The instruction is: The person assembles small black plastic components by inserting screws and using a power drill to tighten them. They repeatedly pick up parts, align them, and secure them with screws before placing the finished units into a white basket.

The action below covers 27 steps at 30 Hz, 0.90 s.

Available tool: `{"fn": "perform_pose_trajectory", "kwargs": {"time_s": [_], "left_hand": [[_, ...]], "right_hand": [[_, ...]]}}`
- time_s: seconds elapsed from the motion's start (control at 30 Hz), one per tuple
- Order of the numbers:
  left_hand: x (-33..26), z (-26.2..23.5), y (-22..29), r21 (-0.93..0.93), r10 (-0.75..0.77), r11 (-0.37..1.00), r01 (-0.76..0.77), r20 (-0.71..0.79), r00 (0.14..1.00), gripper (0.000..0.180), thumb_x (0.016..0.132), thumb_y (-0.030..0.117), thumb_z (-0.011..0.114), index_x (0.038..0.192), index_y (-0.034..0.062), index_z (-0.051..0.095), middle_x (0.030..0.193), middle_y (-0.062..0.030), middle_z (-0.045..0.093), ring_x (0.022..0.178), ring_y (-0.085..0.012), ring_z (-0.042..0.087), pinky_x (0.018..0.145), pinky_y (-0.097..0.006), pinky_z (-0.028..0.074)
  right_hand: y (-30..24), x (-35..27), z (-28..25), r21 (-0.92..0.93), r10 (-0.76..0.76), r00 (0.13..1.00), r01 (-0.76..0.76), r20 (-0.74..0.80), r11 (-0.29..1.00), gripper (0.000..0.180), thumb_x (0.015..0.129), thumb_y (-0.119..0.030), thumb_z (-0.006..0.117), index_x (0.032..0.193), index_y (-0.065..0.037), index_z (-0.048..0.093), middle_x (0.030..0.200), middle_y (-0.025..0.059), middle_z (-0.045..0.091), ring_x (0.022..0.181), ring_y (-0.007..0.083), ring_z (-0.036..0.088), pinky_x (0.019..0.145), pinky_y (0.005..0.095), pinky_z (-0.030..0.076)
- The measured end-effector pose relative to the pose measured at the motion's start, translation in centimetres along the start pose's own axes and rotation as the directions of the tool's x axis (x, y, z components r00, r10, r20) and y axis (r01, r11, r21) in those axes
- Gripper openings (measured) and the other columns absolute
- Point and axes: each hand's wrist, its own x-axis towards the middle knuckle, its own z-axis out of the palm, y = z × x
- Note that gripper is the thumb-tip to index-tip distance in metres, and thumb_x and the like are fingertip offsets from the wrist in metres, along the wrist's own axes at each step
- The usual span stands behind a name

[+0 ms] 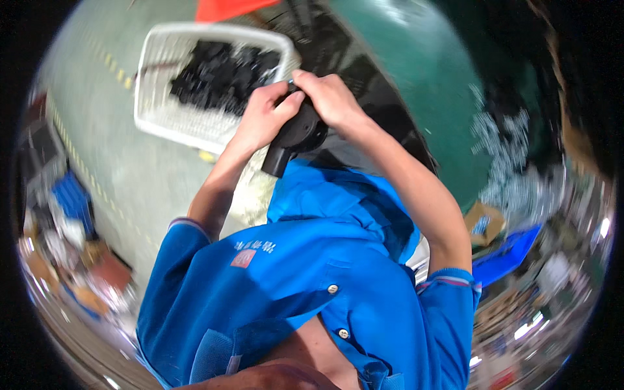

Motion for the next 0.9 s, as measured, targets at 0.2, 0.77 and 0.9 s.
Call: {"fn": "perform_pose_trajectory", "kwargs": {"time_s": [0.2, 0.77, 0.9], "left_hand": [[2.5, 5.6, 11.2, 0.237, 0.507, 0.730, -0.641, 0.441, 0.740, 0.038, 0.081, 0.027, 0.066, 0.109, 0.0014, 0.060, 0.099, -0.0176, 0.058, 0.093, -0.0377, 0.060, 0.080, -0.045, 0.047], [6.7, 26.7, 14.7, 0.180, 0.512, 0.281, -0.943, 0.803, 0.306, 0.034, 0.075, 0.023, 0.076, 0.103, 0.0067, 0.068, 0.093, -0.0112, 0.063, 0.095, -0.0321, 0.060, 0.085, -0.044, 0.043], [6.2, 26.9, 14.1, 0.235, 0.554, 0.361, -0.903, 0.724, 0.410, 0.038, 0.070, 0.027, 0.079, 0.103, 0.0110, 0.070, 0.096, -0.0066, 0.063, 0.099, -0.0294, 0.057, 0.085, -0.042, 0.041]], "right_hand": [[3.3, -10.4, -6.9, 0.055, -0.412, 0.819, 0.470, -0.400, 0.881, 0.039, 0.099, -0.033, 0.045, 0.081, 0.001, 0.049, 0.070, 0.0067, 0.045, 0.068, 0.0129, 0.042, 0.065, 0.0330, 0.040], [25.6, -37.0, -25.7, 0.247, 0.219, -0.131, -0.693, -0.967, 0.677, 0.082, 0.082, -0.065, 0.057, 0.139, -0.007, 0.046, 0.118, 0.0234, 0.065, 0.110, 0.0390, 0.062, 0.090, 0.0479, 0.049], [30.8, -36.5, -28.5, 0.228, 0.272, -0.034, -0.648, -0.962, 0.727, 0.094, 0.071, -0.071, 0.065, 0.130, -0.001, 0.048, 0.118, 0.0257, 0.064, 0.112, 0.0414, 0.062, 0.091, 0.0491, 0.047]]}}
